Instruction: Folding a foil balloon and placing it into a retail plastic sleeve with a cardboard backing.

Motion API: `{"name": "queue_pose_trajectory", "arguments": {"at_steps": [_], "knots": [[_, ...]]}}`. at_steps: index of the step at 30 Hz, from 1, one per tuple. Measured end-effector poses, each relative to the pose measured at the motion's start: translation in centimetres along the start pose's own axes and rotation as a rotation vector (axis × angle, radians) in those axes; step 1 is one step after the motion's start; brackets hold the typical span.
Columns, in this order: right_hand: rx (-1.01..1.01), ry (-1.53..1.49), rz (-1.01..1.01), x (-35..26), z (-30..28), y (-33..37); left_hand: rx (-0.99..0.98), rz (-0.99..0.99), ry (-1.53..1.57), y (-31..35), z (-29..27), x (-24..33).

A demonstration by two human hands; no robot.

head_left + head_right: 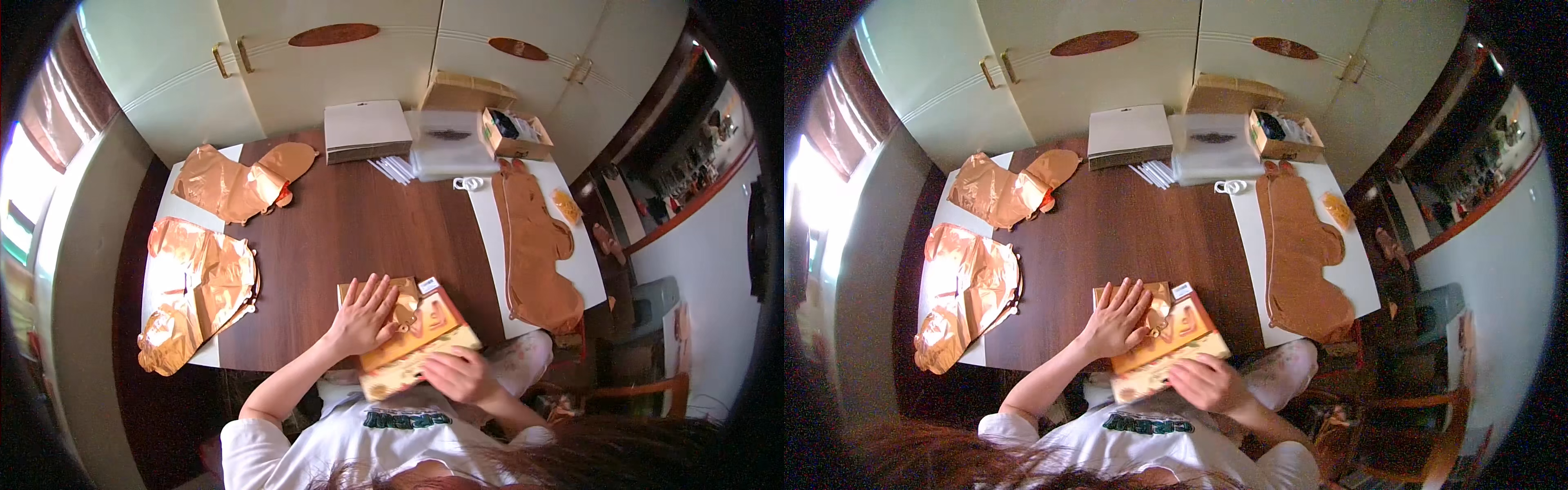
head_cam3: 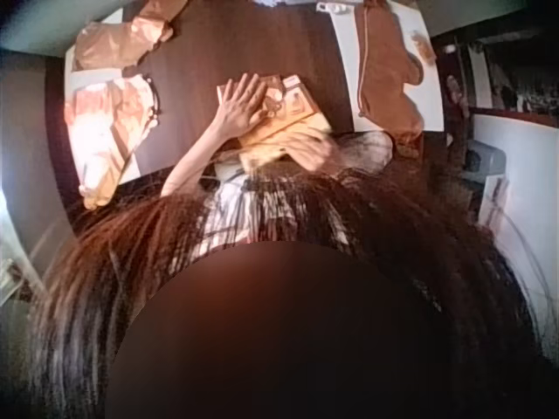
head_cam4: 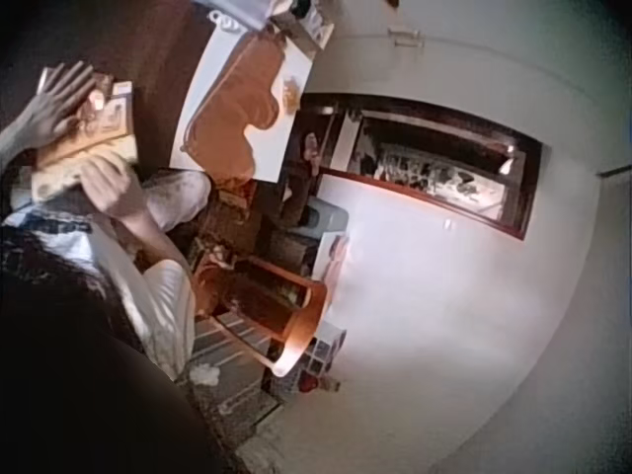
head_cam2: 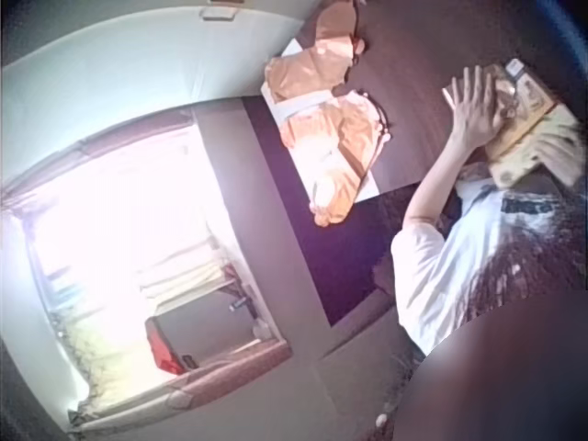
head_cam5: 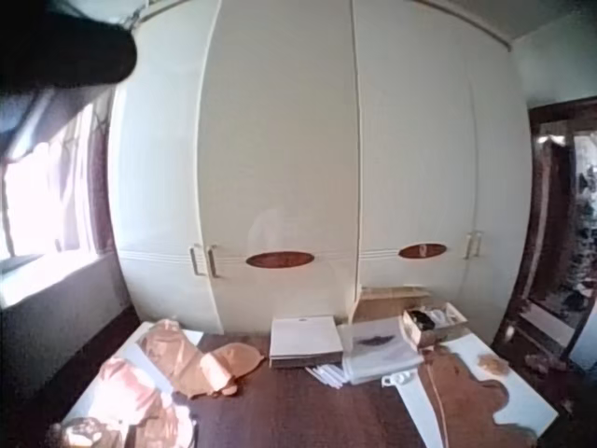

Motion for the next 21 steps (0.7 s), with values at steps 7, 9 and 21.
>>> {"name": "queue_pose_trajectory", "arguments": {"at_steps": [7,9,21], "knots": [[0.315,0.179,0.226,7.3,-8.2,5.5,0.013,0.031,-0.044,-0.1,-0.1,0.4],[0.47,0.311,0.338,9.2,-9.6,5.4,0.001,0.023,-0.071,0.0,0.0,0.4],[0.006,0.126,0.555,14.1,2.3,2.3,0.015,0.019,-0.073,0.0,-0.5,0.6]]}}
Point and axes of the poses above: each hand's wrist, its own y-axis away from the middle knuckle, its own z-axis out of the palm, x = y × z, the point moved 10 cm from there along -y, towards the middle knuckle, and after that the axes turned 11 degrees about z, right-handed, at the moved point
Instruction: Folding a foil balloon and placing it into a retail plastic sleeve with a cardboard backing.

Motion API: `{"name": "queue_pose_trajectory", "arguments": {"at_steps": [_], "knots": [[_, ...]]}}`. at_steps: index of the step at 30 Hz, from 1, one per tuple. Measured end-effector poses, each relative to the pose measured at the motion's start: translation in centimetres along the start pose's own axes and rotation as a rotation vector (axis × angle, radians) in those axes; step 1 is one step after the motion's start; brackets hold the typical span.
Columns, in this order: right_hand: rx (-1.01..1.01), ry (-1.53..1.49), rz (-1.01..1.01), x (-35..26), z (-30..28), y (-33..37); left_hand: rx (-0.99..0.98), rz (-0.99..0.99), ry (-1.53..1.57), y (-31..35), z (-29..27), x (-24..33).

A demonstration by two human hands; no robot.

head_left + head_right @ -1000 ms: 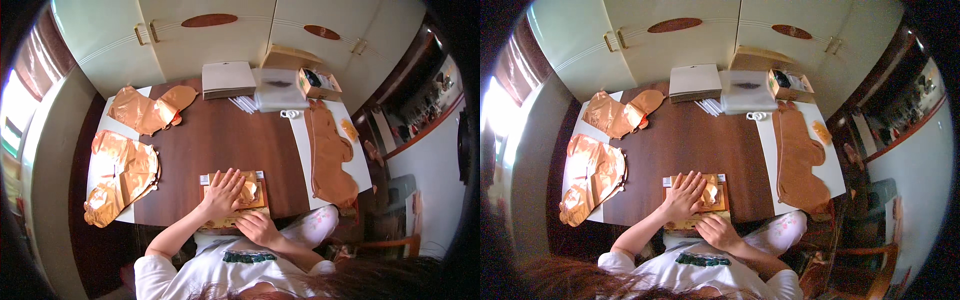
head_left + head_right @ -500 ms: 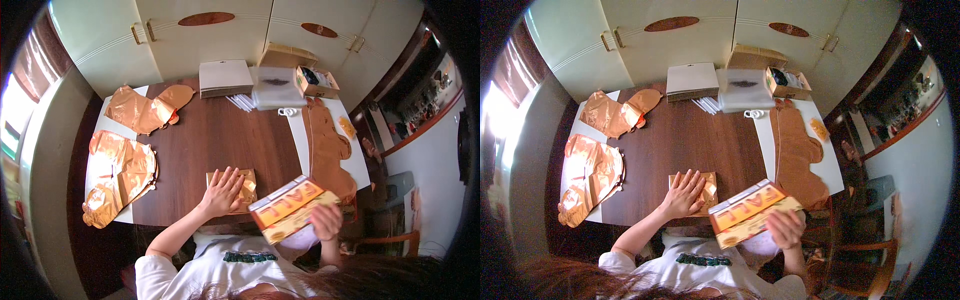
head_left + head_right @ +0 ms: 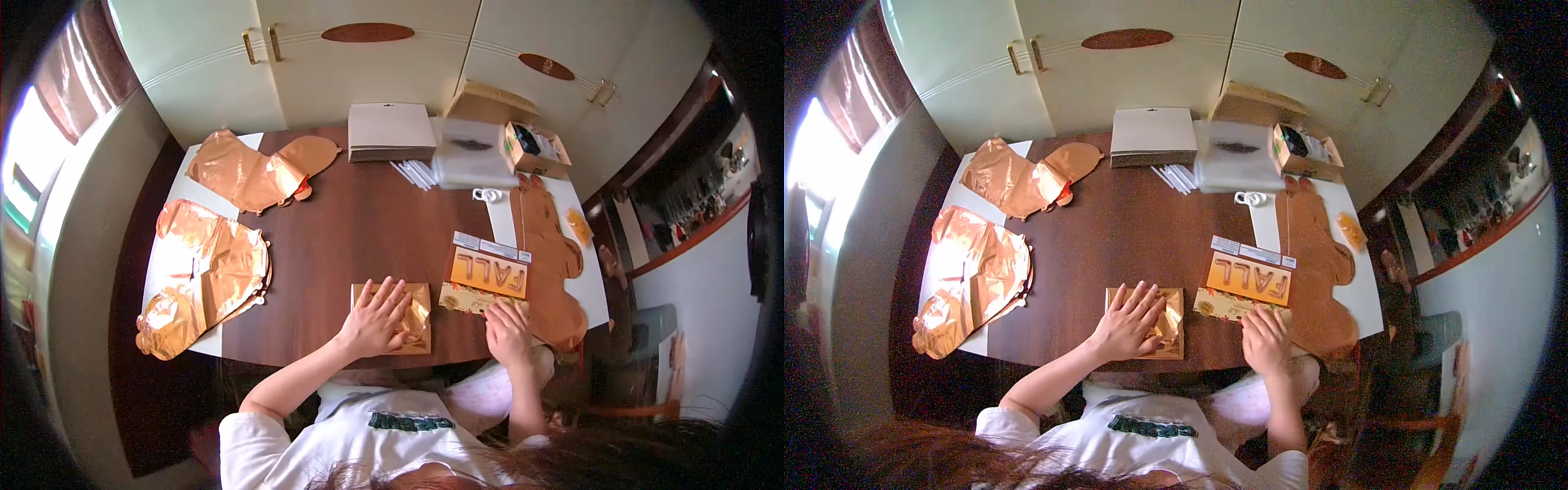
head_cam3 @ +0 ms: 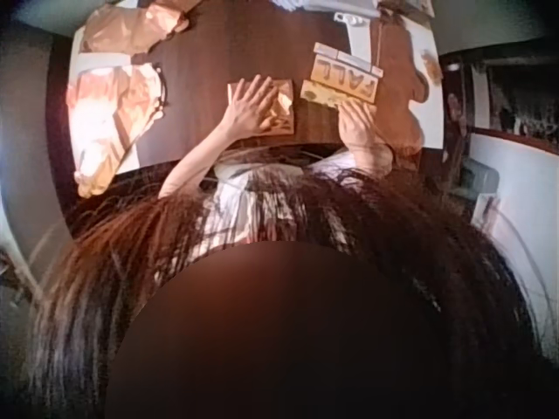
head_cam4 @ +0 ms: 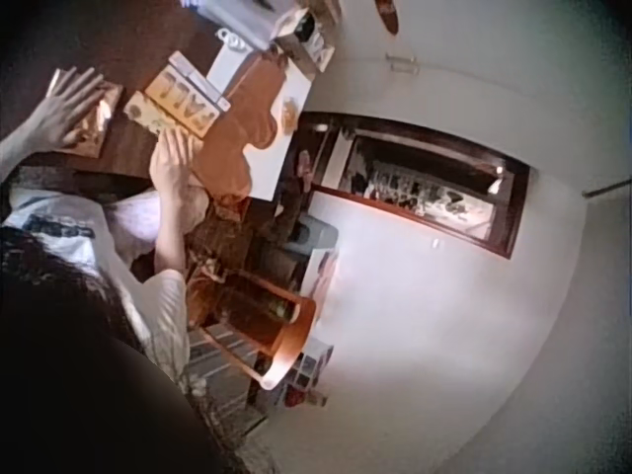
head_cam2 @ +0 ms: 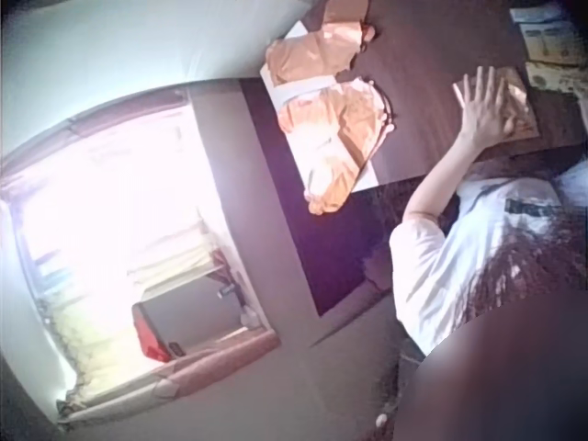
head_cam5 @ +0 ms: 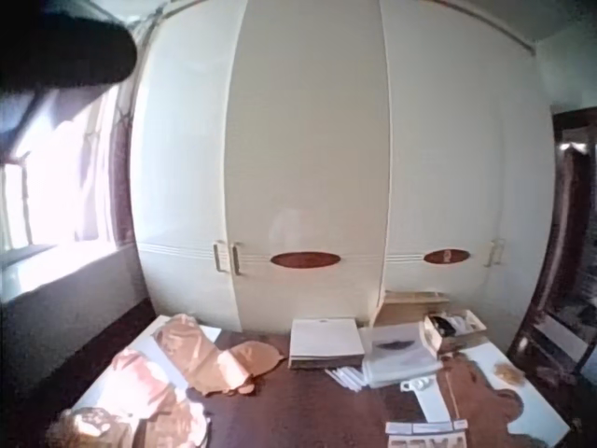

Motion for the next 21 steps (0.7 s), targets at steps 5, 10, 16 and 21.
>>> {"name": "queue_pose_trajectory", "arguments": {"at_steps": [5,10,16,21], "knots": [[-0.103,-0.213,-0.041,-7.9,0.9,-2.0,0.015,0.003,0.0,-0.1,-0.2,0.0],[-0.128,-0.166,-0.07,-11.2,5.9,-3.6,0.008,0.008,-0.061,-0.3,-0.5,0.2],[-0.235,-0.114,-0.041,-10.7,9.6,-3.3,0.007,-0.006,-0.01,-0.1,-0.7,0.0],[-0.221,-0.125,-0.044,-11.1,8.7,-3.4,0.011,0.006,-0.034,0.0,-0.9,0.1]]}}
Point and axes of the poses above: each hand's wrist, its own y-axis away from the middle knuckle, its own z-axis out of the palm, x = y × z, the point moved 10 cm from there along -y, towards the middle knuckle, and after that the axes turned 11 degrees about z, right-handed, at the moved point
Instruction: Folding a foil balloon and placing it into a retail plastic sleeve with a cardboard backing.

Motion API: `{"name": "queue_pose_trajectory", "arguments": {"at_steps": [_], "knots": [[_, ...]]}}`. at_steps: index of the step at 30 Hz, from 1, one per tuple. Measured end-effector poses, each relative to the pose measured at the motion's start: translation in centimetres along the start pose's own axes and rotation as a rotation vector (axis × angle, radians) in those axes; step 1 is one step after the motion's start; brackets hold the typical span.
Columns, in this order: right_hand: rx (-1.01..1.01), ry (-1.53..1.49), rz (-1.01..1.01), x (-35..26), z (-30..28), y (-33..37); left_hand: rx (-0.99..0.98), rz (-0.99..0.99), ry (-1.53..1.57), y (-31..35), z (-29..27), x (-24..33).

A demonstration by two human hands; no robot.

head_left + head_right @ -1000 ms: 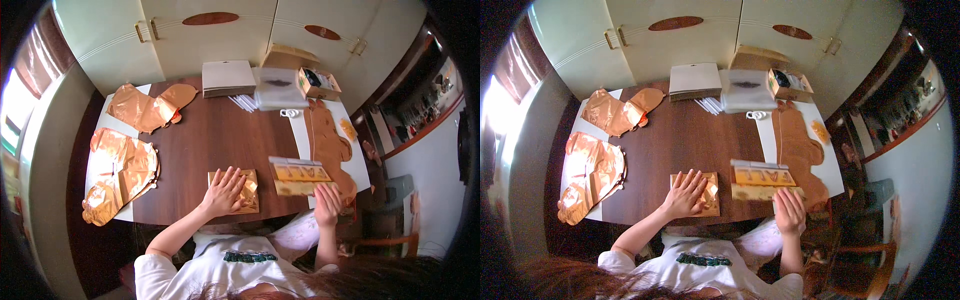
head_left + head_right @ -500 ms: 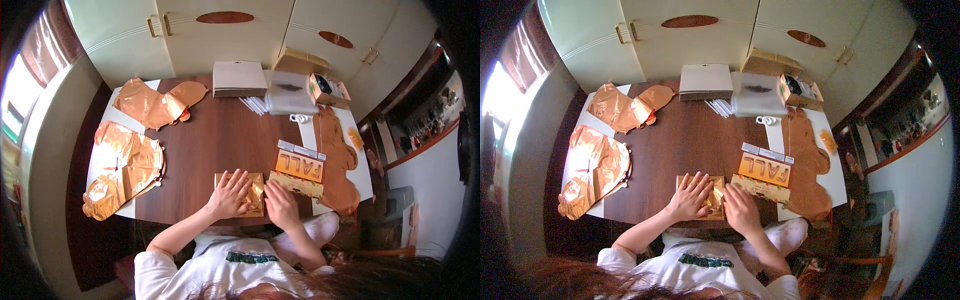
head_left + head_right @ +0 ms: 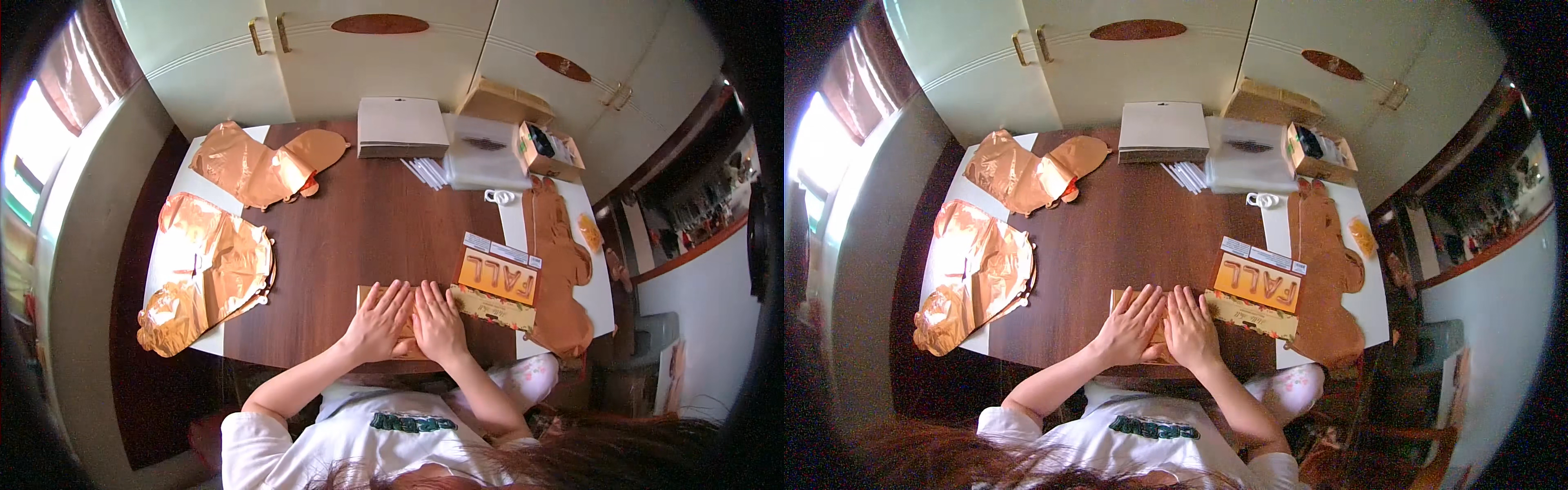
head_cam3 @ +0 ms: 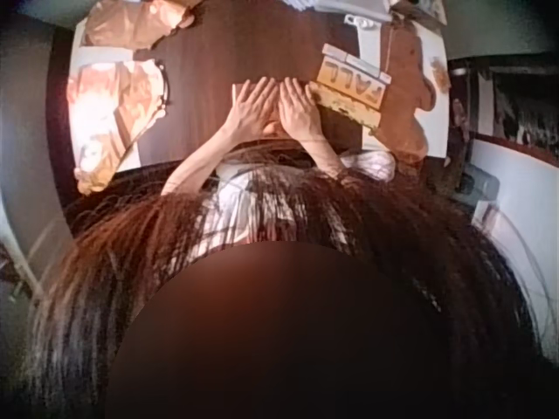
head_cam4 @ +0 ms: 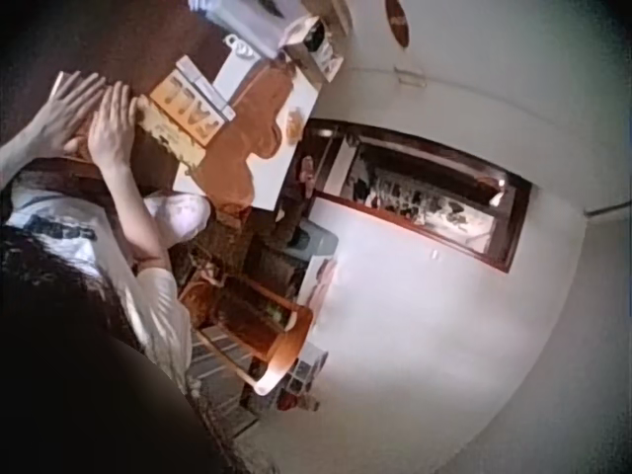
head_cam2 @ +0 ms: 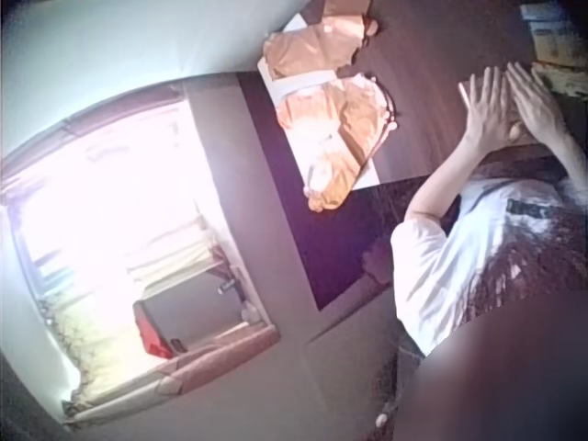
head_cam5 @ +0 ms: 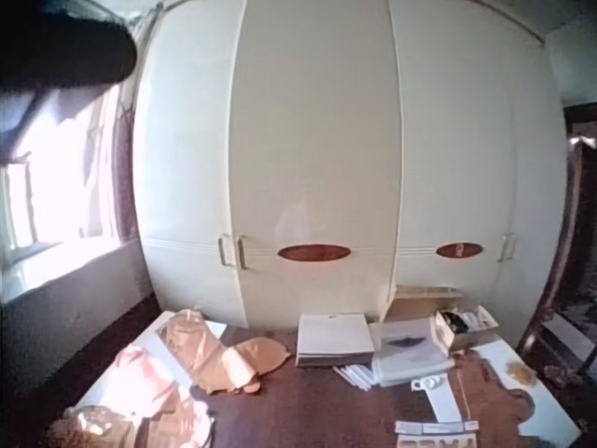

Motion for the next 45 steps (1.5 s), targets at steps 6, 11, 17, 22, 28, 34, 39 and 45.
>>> {"name": "queue_pose_trajectory", "arguments": {"at_steps": [6,11,17,22,28,34,39,45], "knots": [[0.004,0.038,0.002,0.1,0.3,-0.1,0.016,-0.005,0.037,0.0,0.0,-0.5],[0.015,0.049,-0.009,0.1,0.4,0.1,-0.005,-0.01,0.053,0.2,0.6,-0.6],[0.018,0.052,-0.008,0.3,0.5,0.1,-0.05,-0.052,-0.016,0.2,0.7,-0.6],[0.015,0.056,-0.008,0.3,0.3,0.1,-0.06,-0.056,-0.032,0.3,0.6,-0.7],[0.034,0.055,-0.029,0.1,0.1,0.1,-0.06,-0.061,-0.017,0.5,0.2,-1.0],[0.05,0.04,-0.03,0.1,-0.3,0.0,-0.07,-0.069,-0.025,1.0,0.6,-1.8],[0.044,0.048,-0.047,0.0,-0.5,0.0,-0.047,-0.09,0.006,2.0,0.5,-3.0],[0.018,0.05,-0.062,0.0,-0.9,0.2,-0.099,-0.156,-0.014,3.8,-0.2,-4.4]]}}
Point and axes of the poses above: each hand's wrist, its own y-axis away from the middle knuckle, its own z-axis out of the palm, x = y × z, the point moved 10 cm from there along -y, towards the middle knuckle, and after that the axes turned 11 degrees about z, right-handed, at the moved point
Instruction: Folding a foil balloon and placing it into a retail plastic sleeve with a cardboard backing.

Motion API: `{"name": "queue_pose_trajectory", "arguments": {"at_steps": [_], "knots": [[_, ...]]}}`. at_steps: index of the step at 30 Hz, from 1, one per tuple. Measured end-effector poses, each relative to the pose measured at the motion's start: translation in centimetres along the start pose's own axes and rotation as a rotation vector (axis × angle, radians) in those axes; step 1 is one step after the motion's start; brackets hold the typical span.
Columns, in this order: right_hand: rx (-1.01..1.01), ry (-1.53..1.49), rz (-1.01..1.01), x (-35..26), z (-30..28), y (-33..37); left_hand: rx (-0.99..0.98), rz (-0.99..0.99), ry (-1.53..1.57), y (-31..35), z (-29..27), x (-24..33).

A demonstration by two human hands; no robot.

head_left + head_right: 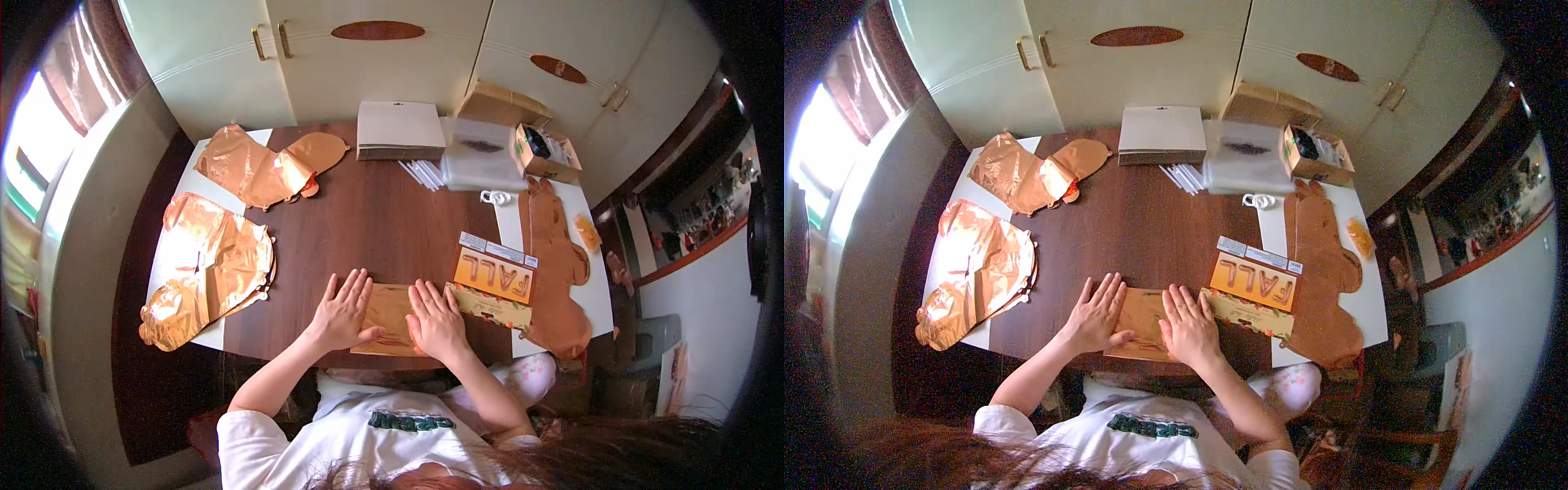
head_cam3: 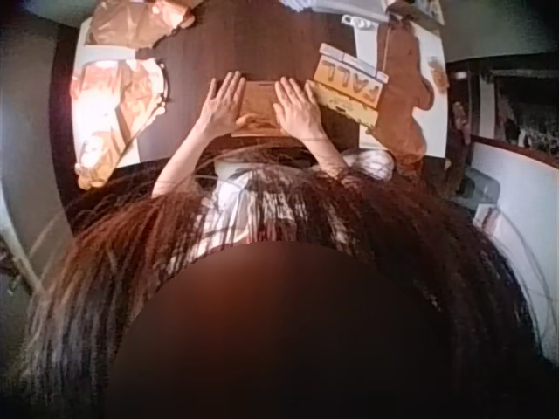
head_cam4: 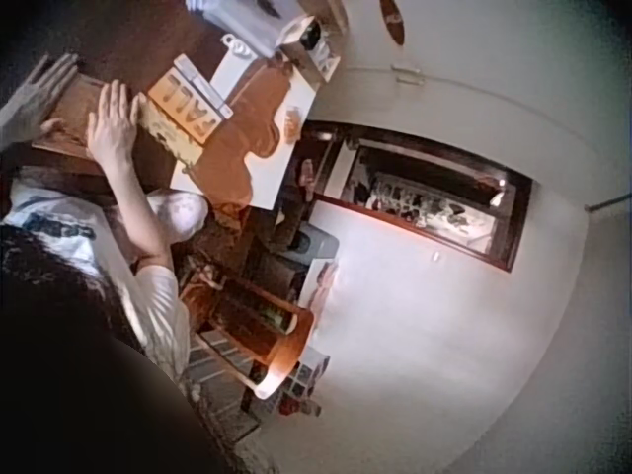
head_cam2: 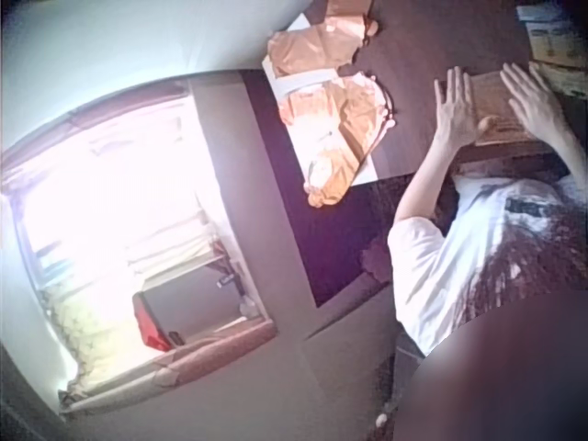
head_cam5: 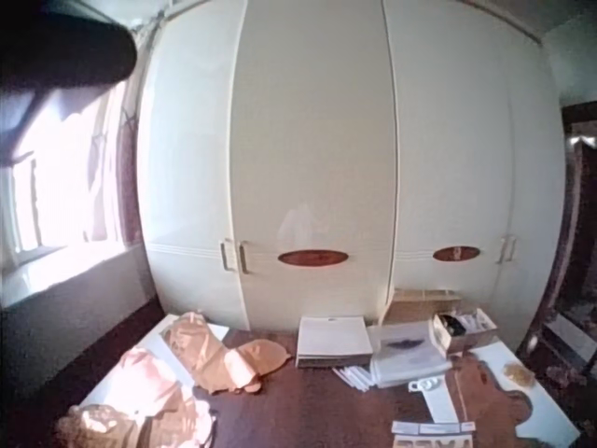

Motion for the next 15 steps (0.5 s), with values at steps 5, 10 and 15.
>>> {"name": "queue_pose_trajectory", "arguments": {"at_steps": [5,10,15], "knots": [[-0.024,0.016,0.024,-0.6,0.5,1.0,-0.082,-0.119,-0.119,2.2,-0.7,-0.7],[-0.044,0.075,0.046,-1.4,0.4,1.7,-0.011,0.122,0.012,2.7,-2.7,7.9],[-0.075,0.084,0.082,-1.6,1.0,2.4,-0.007,0.096,0.057,2.8,-0.2,9.2]]}}
Point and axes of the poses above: each hand's wrist, its own y-axis away from the middle knuckle, its own z-axis out of the palm, x = y × z, the point moved 10 cm from there along -y, towards the middle knuckle, and after that the axes turned 11 degrees about z, right-handed, at the moved point
